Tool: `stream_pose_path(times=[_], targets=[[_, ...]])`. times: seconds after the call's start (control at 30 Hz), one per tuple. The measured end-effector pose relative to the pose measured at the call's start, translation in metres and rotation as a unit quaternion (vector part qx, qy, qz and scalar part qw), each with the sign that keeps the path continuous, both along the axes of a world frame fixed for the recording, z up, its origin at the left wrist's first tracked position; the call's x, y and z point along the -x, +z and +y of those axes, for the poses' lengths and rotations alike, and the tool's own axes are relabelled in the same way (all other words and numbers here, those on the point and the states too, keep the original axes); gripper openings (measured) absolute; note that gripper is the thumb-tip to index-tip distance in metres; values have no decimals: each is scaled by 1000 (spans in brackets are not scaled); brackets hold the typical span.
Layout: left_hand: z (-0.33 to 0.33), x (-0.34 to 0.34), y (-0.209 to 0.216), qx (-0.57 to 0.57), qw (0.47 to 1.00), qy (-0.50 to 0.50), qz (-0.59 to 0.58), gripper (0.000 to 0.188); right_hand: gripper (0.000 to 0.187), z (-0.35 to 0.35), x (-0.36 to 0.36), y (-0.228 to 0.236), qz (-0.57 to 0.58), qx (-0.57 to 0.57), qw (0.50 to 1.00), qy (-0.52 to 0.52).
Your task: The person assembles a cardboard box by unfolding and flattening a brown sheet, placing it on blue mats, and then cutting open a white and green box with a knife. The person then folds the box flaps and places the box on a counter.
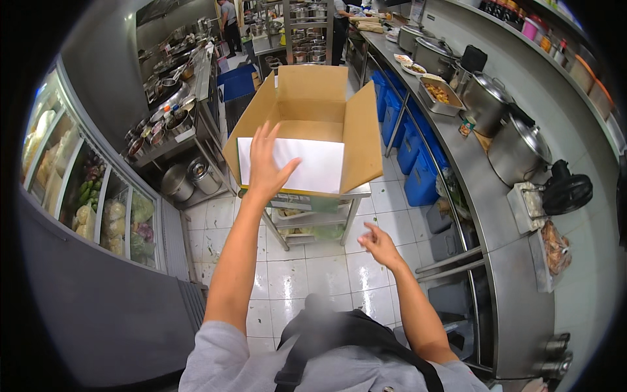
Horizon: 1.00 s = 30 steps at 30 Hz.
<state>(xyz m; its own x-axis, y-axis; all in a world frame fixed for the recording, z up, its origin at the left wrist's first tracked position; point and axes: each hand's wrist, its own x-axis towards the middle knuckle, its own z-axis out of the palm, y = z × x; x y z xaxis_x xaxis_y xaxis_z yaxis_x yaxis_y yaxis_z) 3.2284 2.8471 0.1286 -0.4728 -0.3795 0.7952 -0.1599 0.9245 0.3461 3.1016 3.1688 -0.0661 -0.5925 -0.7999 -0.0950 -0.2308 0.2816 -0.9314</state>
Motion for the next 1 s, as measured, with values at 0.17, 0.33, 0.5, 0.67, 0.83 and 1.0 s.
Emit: stream_pose_path(times=[0.17,0.33,0.5,0.67,0.83,1.0], targets=[[-47,8,37,-30,892,-6,-451,52,77,-79,-7,59,-63,92,986,-127],[10,-68,24,-16,894,-65,-442,44,67,-96,-7,79,-92,155,973,-142],[40,-82,0,-27,863,-36,-504,34,47,-115,12,65,-107,157,962,-193],[80,-107,-45,43,909,7,-416,46,37,-105,23,48,-115,212,944,-224],[89,-106,-59,-4,931,7,-365,57,39,-95,38,69,-65,159,966,-192],[111,-87,-90,49,957,6,-286,58,39,-90,122,8,245,152,939,-187]])
